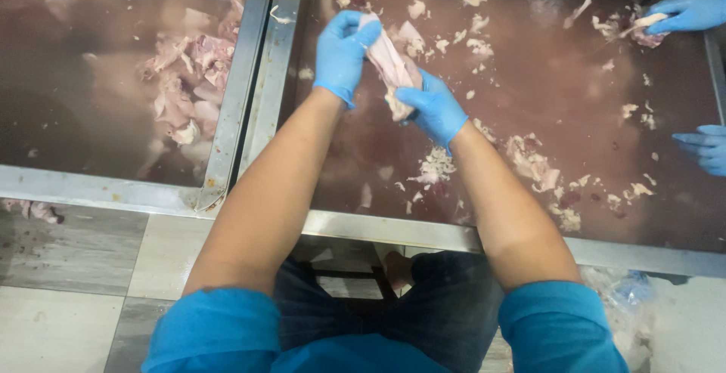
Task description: The person cleans raw chicken parts by hand in a water-filled tray, removing debris and rinsing each piece. The cleaned pieces are placed into an adjacent tray. The task is performed continuously with both hands.
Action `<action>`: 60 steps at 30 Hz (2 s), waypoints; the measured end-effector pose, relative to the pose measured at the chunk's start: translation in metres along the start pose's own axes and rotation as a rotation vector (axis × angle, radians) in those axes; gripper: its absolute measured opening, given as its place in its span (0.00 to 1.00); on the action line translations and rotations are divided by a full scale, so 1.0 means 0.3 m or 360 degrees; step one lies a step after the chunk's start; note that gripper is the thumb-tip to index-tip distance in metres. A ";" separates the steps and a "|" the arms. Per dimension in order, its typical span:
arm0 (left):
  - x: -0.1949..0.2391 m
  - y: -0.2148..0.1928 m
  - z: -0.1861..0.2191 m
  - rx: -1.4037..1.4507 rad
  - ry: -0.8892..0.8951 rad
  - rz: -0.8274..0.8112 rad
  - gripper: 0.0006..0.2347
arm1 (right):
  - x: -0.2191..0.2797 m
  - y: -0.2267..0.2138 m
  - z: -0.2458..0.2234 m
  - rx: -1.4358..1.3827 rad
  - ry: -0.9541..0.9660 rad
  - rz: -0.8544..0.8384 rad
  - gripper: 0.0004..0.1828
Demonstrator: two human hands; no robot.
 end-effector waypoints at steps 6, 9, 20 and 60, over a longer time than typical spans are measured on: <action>-0.027 -0.081 0.028 0.0090 0.0014 0.0263 0.10 | -0.002 -0.023 0.005 -0.0253 0.0039 0.0050 0.24; 0.015 -0.003 -0.038 0.0001 -0.0550 0.0056 0.20 | -0.016 -0.078 0.025 -0.0610 0.0003 0.0074 0.23; 0.206 0.173 -0.123 0.0113 -0.0800 -0.0456 0.13 | -0.014 -0.188 0.005 0.0826 -0.0438 0.0888 0.16; 0.206 0.222 -0.061 0.0262 -0.0831 -0.0506 0.20 | 0.032 -0.003 -0.117 0.1739 -0.0682 0.0836 0.17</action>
Point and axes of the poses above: each hand's wrist, its own x-axis away from the middle knuckle, its own y-axis out of the palm, z = x × y, the point moved 7 cm from there along -x, towards the middle knuckle, and after that the axes turned 6 degrees about y, right-handed, at the moved point
